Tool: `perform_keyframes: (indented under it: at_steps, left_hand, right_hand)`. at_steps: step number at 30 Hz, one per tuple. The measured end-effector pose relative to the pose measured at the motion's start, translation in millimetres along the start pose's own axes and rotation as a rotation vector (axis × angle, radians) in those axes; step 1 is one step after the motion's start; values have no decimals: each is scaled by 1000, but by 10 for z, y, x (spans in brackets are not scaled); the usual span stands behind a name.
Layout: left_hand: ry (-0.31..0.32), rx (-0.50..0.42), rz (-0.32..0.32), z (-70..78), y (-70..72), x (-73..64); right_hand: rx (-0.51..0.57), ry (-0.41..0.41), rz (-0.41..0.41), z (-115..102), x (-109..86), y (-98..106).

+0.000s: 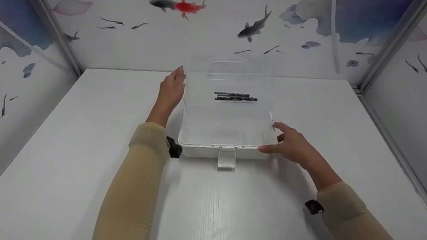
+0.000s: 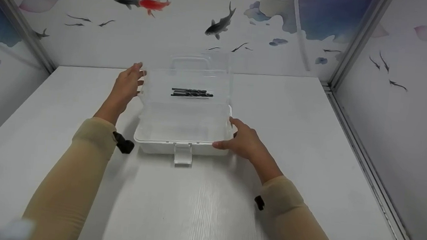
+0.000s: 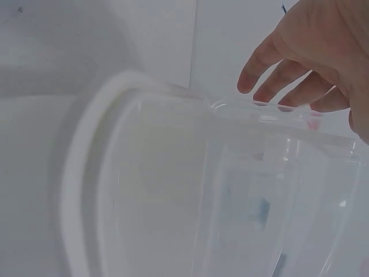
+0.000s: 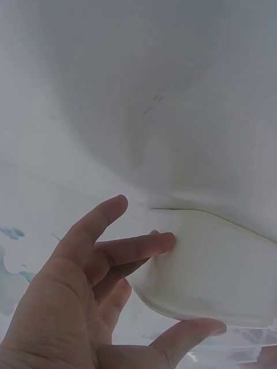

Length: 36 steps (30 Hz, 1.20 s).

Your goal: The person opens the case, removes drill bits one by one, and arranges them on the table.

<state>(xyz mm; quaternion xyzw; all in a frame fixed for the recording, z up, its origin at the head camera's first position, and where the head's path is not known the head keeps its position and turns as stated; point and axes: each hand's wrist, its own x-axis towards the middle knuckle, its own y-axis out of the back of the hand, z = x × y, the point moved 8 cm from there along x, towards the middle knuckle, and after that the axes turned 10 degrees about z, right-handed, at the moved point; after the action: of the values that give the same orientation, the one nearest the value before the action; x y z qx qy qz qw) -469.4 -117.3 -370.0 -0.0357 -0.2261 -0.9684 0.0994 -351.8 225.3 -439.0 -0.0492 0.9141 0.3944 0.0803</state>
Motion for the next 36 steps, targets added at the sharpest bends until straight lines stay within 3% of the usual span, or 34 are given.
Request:
perform_keyframes:
  at_steps: [8, 19, 36]
  left_hand:
    - [83, -109, -62, -113, -73, -13]
    - [120, -257, -136, -219, -190, -15]
    - [170, -286, -123, -354, -247, -17]
  right_hand:
    - [2, -25, 1, 57, 1, -10]
    - [9, -16, -16, 43, -10, -7]
    - [11, -18, -45, 22, 13, -19]
